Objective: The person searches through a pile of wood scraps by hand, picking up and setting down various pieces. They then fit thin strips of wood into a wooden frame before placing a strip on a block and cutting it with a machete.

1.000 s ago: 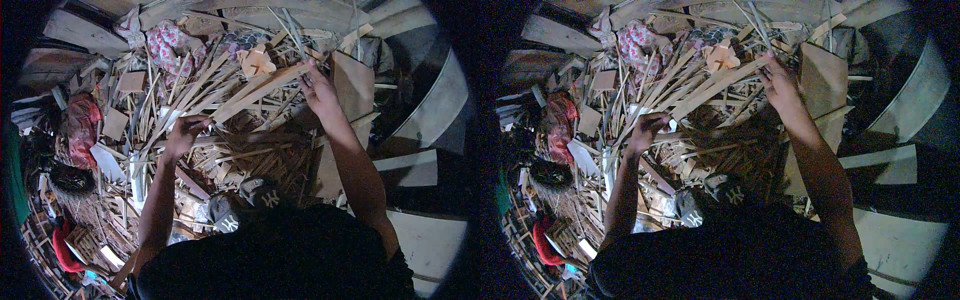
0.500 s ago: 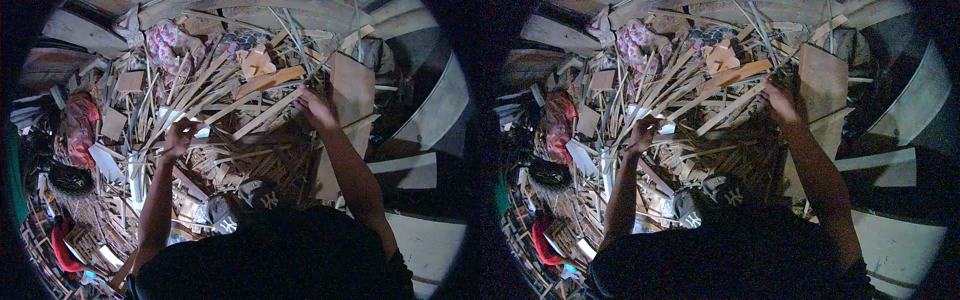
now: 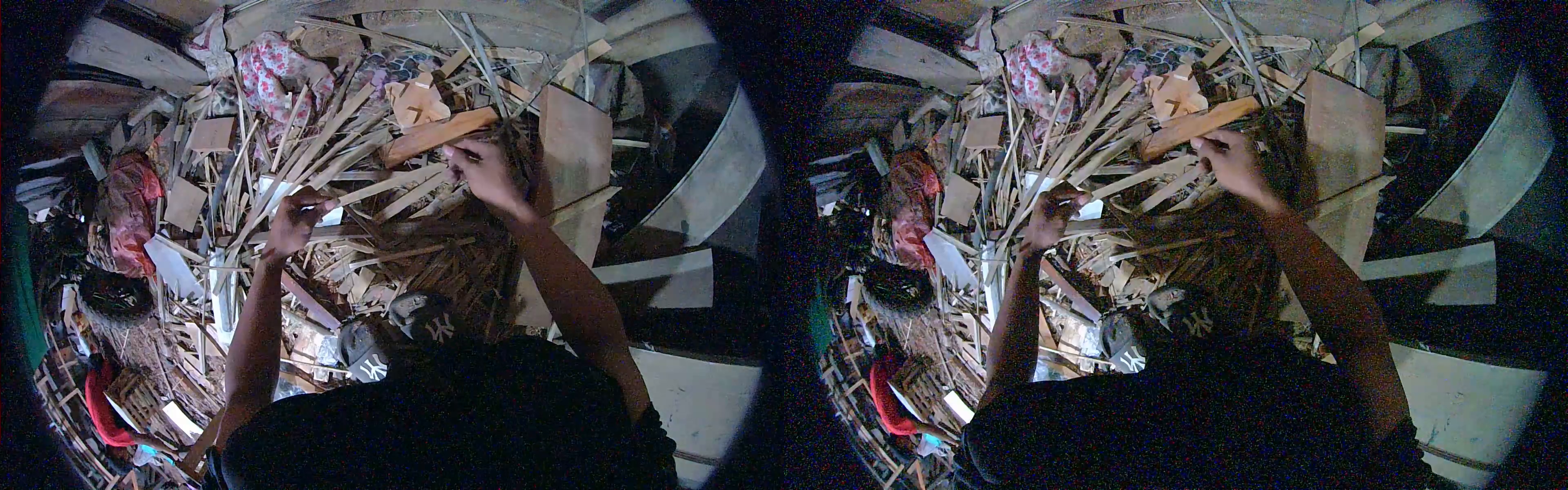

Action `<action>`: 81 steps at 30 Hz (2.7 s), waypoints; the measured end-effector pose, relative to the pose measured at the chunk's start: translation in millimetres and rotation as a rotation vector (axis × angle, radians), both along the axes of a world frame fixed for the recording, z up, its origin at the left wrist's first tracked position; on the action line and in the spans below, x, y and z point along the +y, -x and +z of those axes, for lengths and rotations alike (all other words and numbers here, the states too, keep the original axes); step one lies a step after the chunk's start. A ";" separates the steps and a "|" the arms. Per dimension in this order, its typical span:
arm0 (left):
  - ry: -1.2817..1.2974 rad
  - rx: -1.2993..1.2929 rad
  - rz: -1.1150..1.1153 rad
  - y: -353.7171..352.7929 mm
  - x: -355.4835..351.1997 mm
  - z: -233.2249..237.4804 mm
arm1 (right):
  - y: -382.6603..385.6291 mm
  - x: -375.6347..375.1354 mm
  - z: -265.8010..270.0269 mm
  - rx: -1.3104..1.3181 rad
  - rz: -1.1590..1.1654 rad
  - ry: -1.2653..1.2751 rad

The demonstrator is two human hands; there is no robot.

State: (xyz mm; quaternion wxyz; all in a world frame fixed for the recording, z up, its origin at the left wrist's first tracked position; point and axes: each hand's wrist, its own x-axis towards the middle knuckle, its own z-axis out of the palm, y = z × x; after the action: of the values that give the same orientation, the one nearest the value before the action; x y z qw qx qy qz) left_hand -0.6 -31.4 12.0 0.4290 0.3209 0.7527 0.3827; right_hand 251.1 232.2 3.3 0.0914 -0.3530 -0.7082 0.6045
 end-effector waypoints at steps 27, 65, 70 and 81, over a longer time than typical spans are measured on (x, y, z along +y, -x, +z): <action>-0.271 -0.460 0.378 -4.0 5.4 9.4 | -3.5 -5.2 3.5 0.246 -0.095 0.621; -0.404 -0.167 0.321 3.9 6.0 41.7 | 42.2 -2.3 54.6 0.214 -0.137 0.265; -0.256 0.147 0.280 23.8 -12.5 122.5 | 111.3 5.8 103.3 0.252 0.083 0.170; -0.198 0.601 0.468 86.0 -161.7 200.1 | 251.0 -100.1 137.8 0.443 0.452 0.204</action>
State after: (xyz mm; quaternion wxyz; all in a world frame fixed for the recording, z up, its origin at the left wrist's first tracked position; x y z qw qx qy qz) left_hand -86.7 -193.1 212.1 0.0577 0.2782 0.8570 0.4299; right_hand 0.1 132.1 141.1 0.0711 -0.0543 -0.6673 0.7394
